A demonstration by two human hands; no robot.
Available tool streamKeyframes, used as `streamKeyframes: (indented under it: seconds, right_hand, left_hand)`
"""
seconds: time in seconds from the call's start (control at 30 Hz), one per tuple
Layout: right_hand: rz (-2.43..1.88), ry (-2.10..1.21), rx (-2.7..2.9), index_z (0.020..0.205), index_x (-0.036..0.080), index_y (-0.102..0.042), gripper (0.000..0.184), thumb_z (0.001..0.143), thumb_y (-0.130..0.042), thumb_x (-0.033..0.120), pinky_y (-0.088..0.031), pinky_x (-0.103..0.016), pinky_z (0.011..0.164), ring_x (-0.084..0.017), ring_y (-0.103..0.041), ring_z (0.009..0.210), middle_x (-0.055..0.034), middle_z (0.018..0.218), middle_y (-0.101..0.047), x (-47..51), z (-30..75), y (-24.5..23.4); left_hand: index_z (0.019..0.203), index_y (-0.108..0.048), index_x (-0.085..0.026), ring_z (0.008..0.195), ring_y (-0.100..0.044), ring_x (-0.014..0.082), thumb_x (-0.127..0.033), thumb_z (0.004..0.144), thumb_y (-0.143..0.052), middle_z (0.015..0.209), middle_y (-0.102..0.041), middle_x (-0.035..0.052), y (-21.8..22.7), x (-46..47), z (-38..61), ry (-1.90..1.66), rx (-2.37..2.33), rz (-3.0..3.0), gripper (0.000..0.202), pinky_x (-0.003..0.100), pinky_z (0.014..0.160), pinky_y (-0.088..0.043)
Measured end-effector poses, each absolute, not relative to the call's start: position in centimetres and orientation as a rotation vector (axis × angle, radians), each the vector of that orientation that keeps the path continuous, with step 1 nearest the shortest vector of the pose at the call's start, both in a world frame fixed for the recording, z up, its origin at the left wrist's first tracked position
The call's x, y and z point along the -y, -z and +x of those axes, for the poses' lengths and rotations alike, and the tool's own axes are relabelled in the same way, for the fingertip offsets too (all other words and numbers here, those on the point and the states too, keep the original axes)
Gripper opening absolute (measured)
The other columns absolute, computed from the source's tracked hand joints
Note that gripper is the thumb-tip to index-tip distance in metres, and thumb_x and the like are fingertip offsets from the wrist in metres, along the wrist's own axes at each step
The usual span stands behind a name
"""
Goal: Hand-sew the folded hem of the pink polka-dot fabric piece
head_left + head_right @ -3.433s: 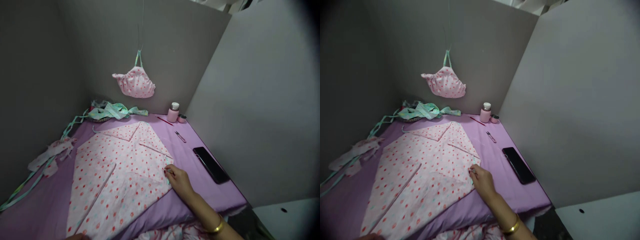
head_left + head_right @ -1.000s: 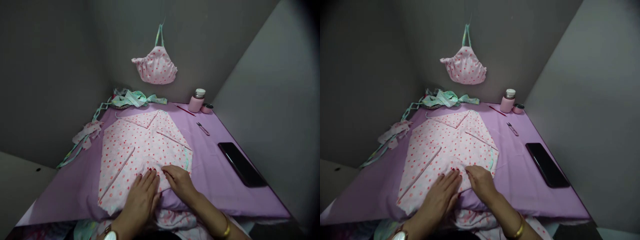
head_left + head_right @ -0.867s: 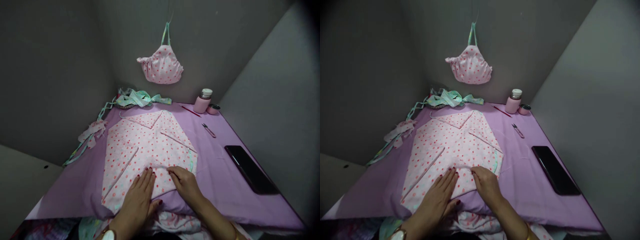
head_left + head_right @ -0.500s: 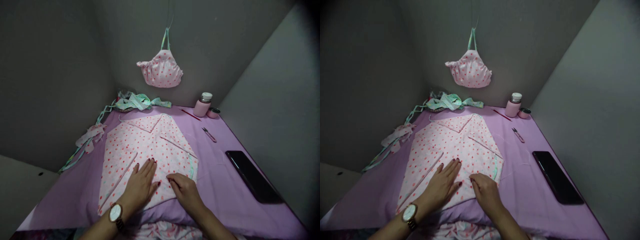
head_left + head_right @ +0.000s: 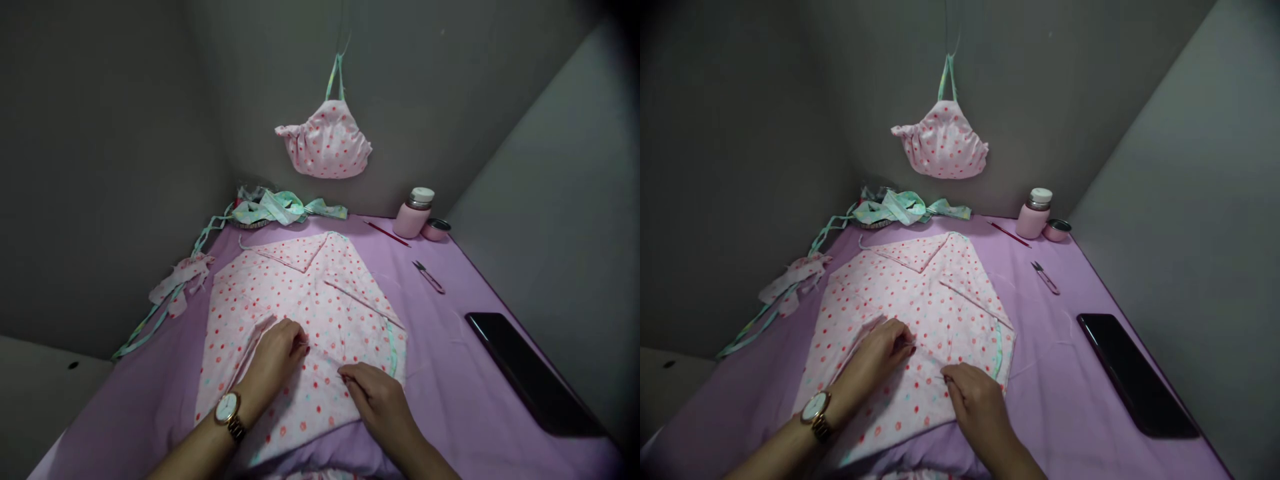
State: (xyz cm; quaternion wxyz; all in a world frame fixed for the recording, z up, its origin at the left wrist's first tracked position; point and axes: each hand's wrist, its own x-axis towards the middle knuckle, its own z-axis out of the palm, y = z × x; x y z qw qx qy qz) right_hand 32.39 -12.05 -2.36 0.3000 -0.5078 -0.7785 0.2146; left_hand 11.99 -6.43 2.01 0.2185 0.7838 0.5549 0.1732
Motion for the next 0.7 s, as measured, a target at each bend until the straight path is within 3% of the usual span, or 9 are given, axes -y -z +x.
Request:
streamKeyframes:
  seconds: [0.3,0.5,0.7]
  right_hand:
    - [-1.344,-0.567,2.059,0.092,0.020,-0.061,0.023,0.085,-0.040,0.015,-0.048,-0.028,0.069,-0.017,-0.062,0.078,-0.0035,0.086,-0.066,12.00,32.42,2.53]
    - [-1.352,-0.576,2.057,0.092,0.020,-0.061,0.023,0.086,-0.040,0.015,-0.047,-0.028,0.069,-0.017,-0.061,0.077,-0.0030,0.084,-0.066,12.11,32.43,2.56]
    - [-1.334,-0.560,2.068,0.092,0.019,-0.061,0.023,0.086,-0.039,0.015,-0.047,-0.027,0.069,-0.017,-0.061,0.077,-0.0034,0.084,-0.066,12.03,32.41,2.35]
  left_hand:
    - [0.075,-0.059,-0.018,0.073,-0.054,0.0152,-0.020,0.085,-0.046,0.078,-0.060,0.0028,-1.56,6.89,11.20,-0.489,-1.476,2.186,0.017,0.028,0.068,-0.042]
    - [0.081,-0.058,-0.019,0.071,-0.055,0.0162,-0.017,0.083,-0.046,0.077,-0.061,0.0024,-1.69,6.52,11.52,-0.462,-1.533,2.156,0.012,0.027,0.064,-0.041]
    - [0.080,-0.061,-0.020,0.078,-0.056,0.0152,-0.018,0.085,-0.046,0.082,-0.062,0.0019,-1.25,5.98,11.11,-0.388,-1.432,2.253,0.015,0.026,0.070,-0.042]
